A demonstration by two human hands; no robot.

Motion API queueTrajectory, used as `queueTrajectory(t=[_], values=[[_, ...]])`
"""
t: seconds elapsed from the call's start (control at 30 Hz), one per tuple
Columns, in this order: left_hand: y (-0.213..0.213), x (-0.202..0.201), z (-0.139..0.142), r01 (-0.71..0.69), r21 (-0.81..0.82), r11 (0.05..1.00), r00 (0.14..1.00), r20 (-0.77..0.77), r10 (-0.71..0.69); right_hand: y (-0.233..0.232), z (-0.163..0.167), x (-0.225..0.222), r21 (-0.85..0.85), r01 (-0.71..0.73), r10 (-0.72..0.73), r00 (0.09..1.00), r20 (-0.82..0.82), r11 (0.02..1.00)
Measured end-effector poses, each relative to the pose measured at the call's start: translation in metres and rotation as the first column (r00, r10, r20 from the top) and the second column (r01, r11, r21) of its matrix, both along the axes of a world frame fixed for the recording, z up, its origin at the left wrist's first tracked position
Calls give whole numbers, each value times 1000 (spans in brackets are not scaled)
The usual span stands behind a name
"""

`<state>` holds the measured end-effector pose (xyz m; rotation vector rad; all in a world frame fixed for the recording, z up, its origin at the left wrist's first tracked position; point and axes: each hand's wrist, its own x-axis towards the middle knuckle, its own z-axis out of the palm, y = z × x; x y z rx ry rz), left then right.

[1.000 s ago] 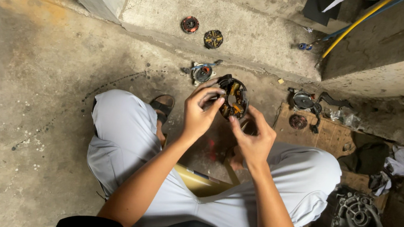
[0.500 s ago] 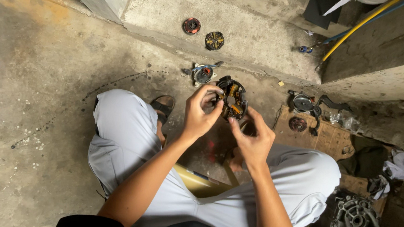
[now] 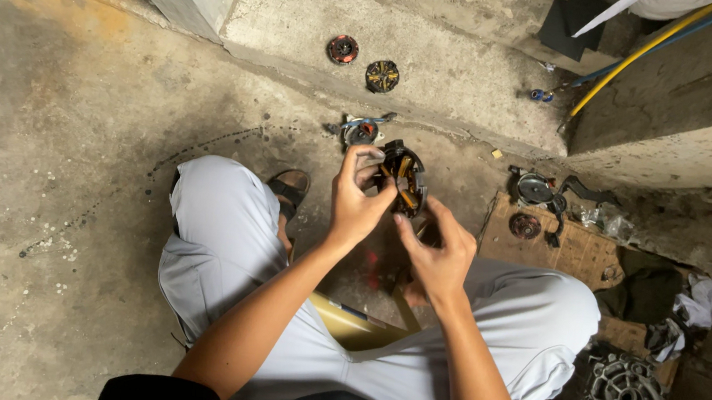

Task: The person sits on a low stool and assembles small yellow rectangular components into a circular metal housing. They repeatedly pick up components, place them into slots, and adjust the assembly by hand. The person also uses a small metal block to press or align parts within the housing.

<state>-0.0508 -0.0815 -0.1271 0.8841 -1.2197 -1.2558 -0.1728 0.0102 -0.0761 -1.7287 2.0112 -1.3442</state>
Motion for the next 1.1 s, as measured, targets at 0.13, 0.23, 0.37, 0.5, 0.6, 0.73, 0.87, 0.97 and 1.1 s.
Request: queueTrajectory(t=[0.13, 0.23, 0.37, 0.5, 0.6, 0.73, 0.87, 0.97, 1.1], values=[[2, 0, -4, 10, 72, 997, 999, -45, -7, -1, 0, 0, -6, -27, 27, 1000, -10, 1000], [0, 1, -8, 39, 88, 995, 997, -69, -33, -1, 1, -1, -2, -30, 30, 1000, 6, 1000], [-3, 5, -15, 100, 141, 985, 987, -137, -80, -1, 1, -2, -20, -28, 28, 999, -19, 999], [-4, 6, -22, 134, 203, 970, 976, -197, -94, 0, 0, -3, -6, -14, 14, 1000, -17, 1000], [-7, 4, -25, 170, 252, 953, 943, -323, -82, 1, 0, -3, -10, -7, 7, 1000, -1, 1000], [-7, 3, -26, 237, 292, 927, 890, -447, -87, 3, 0, -6, -2, -5, 5, 999, 37, 1000], [-5, 4, -26, 260, 311, 914, 881, -465, -93, 4, -1, -7, -4, -33, 33, 999, 42, 999], [-6, 4, -26, 269, 319, 909, 874, -478, -91, 4, -2, -7, 0, -49, 49, 998, 39, 999], [-6, 3, -26, 271, 342, 900, 877, -473, -84, 3, -3, -7, 20, -48, 47, 997, 56, 999]])
